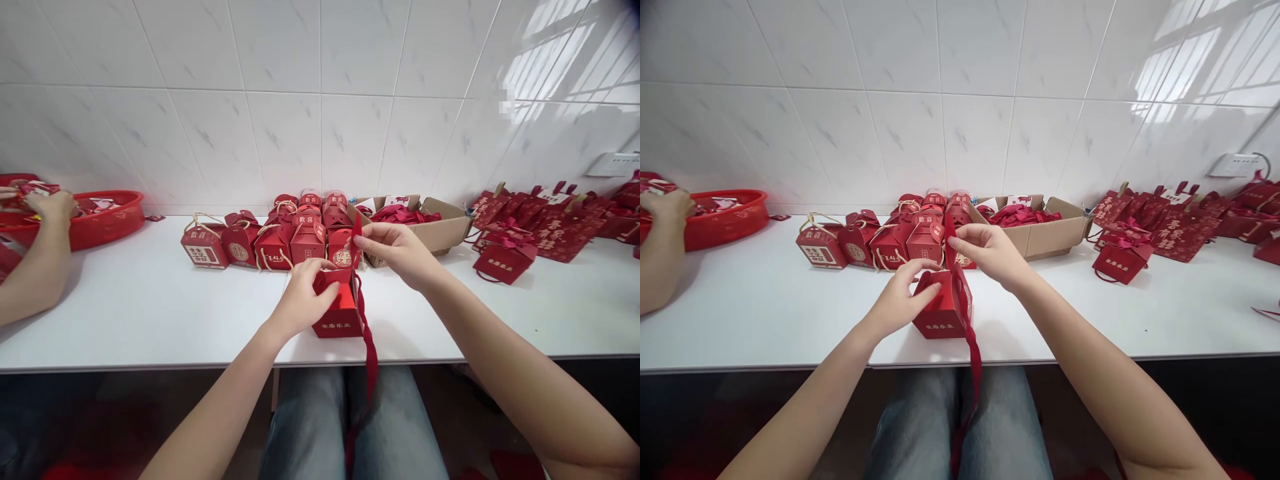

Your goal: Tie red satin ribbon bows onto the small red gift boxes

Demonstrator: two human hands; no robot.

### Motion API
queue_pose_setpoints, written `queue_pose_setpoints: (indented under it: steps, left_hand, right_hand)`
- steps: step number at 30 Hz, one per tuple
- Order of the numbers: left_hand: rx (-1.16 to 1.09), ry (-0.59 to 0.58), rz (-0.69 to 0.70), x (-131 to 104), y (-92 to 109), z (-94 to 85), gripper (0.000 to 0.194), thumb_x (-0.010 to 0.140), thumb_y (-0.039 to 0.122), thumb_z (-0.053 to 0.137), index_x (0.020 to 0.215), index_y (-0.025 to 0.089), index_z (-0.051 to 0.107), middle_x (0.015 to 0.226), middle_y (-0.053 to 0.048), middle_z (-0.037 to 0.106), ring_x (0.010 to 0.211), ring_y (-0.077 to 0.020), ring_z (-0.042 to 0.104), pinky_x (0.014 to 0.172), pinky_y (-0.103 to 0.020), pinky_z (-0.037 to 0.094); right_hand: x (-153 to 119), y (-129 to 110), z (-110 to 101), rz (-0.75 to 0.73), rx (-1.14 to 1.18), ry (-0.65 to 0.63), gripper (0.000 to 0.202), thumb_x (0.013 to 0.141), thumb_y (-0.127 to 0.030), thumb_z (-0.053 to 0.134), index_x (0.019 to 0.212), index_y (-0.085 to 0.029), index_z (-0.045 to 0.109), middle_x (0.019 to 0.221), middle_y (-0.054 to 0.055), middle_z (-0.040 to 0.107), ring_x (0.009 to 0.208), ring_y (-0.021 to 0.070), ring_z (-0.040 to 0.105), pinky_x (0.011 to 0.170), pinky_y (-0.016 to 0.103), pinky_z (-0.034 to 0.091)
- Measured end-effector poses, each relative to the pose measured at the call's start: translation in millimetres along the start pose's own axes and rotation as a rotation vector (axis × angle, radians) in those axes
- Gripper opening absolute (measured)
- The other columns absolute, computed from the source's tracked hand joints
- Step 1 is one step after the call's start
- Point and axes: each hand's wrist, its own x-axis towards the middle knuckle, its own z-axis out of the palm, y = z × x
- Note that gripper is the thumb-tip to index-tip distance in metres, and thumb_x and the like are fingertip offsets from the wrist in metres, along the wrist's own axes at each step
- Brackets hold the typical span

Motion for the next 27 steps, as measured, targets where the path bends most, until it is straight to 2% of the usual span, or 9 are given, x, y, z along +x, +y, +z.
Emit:
queue_pose_setpoints:
  steps: [4,7,9,14,19,21,23,27]
  left_hand:
    - [0.069,-0.096,0.009,-6,-5,3.4,0.03,0.078,0.031,0.059,0.106,0.021,0.057,0.113,-0.008,0.06,0.108,-0.0254,0.055,0.092,-0.04,0.045]
    - [0.06,-0.145,-0.019,-7,-3,6.6,0.03,0.076,0.03,0.06,0.104,0.021,0.058,0.109,-0.008,0.059,0.103,-0.0247,0.056,0.089,-0.04,0.047]
    - [0.073,-0.169,-0.005,-7,-1,10.1,0.03,0.073,0.027,0.062,0.102,0.02,0.059,0.107,-0.009,0.059,0.104,-0.0259,0.054,0.088,-0.041,0.047]
    - [0.105,-0.149,0.008,-9,-1,18.1,0.035,0.071,0.023,0.063,0.106,0.02,0.06,0.111,-0.011,0.058,0.112,-0.0278,0.049,0.092,-0.042,0.045]
    - [0.092,-0.133,0.061,-9,-4,19.3,0.041,0.074,0.024,0.062,0.114,0.022,0.057,0.12,-0.009,0.058,0.117,-0.0274,0.047,0.099,-0.043,0.041]
    - [0.038,-0.086,0.055,-9,-6,19.2,0.041,0.077,0.024,0.059,0.118,0.022,0.054,0.125,-0.009,0.056,0.119,-0.0253,0.047,0.101,-0.042,0.039]
    - [-0.066,-0.006,0.001,-8,-7,19.0,0.035,0.081,0.027,0.055,0.116,0.023,0.052,0.123,-0.009,0.056,0.115,-0.0229,0.051,0.096,-0.038,0.042]
    - [-0.34,0.146,-0.186,-6,-9,16.6,0.022,0.082,0.036,0.056,0.096,0.02,0.053,0.105,-0.007,0.059,0.099,-0.0194,0.057,0.079,-0.03,0.047]
  right_hand:
    - [1,-8,4,0.03,-0.041,0.029,0.03,0.078,-0.044,0.065,0.082,-0.014,0.065,0.07,-0.001,0.054,0.055,0.0061,0.039,0.05,0.022,0.028]
    - [1,-7,7,0.026,-0.026,0.041,0.03,0.077,-0.044,0.066,0.081,-0.014,0.066,0.07,0.0,0.057,0.057,0.0071,0.044,0.053,0.022,0.033]
    - [1,-8,7,0.012,0.001,0.093,0.03,0.077,-0.045,0.066,0.082,-0.015,0.066,0.074,0.001,0.061,0.063,0.0093,0.05,0.058,0.024,0.039]
    - [0,-24,1,-0.098,0.201,0.186,0.024,0.076,-0.04,0.07,0.084,-0.017,0.068,0.081,0.003,0.065,0.077,0.0134,0.06,0.073,0.028,0.048]
    - [-3,-42,-8,-0.136,0.326,0.241,0.018,0.074,-0.036,0.072,0.08,-0.02,0.066,0.071,-0.002,0.058,0.063,0.0081,0.054,0.066,0.024,0.047]
    - [-3,-41,-9,-0.096,0.294,0.236,0.022,0.074,-0.038,0.072,0.075,-0.018,0.064,0.065,-0.003,0.053,0.057,0.0071,0.049,0.059,0.022,0.044]
    - [-3,-33,-8,-0.006,0.187,0.186,0.026,0.074,-0.041,0.071,0.071,-0.017,0.062,0.06,-0.003,0.049,0.055,0.007,0.045,0.055,0.022,0.04]
    - [-5,-7,4,0.16,-0.102,0.029,0.028,0.075,-0.042,0.067,0.072,-0.014,0.064,0.065,-0.001,0.055,0.058,0.0085,0.046,0.056,0.023,0.036]
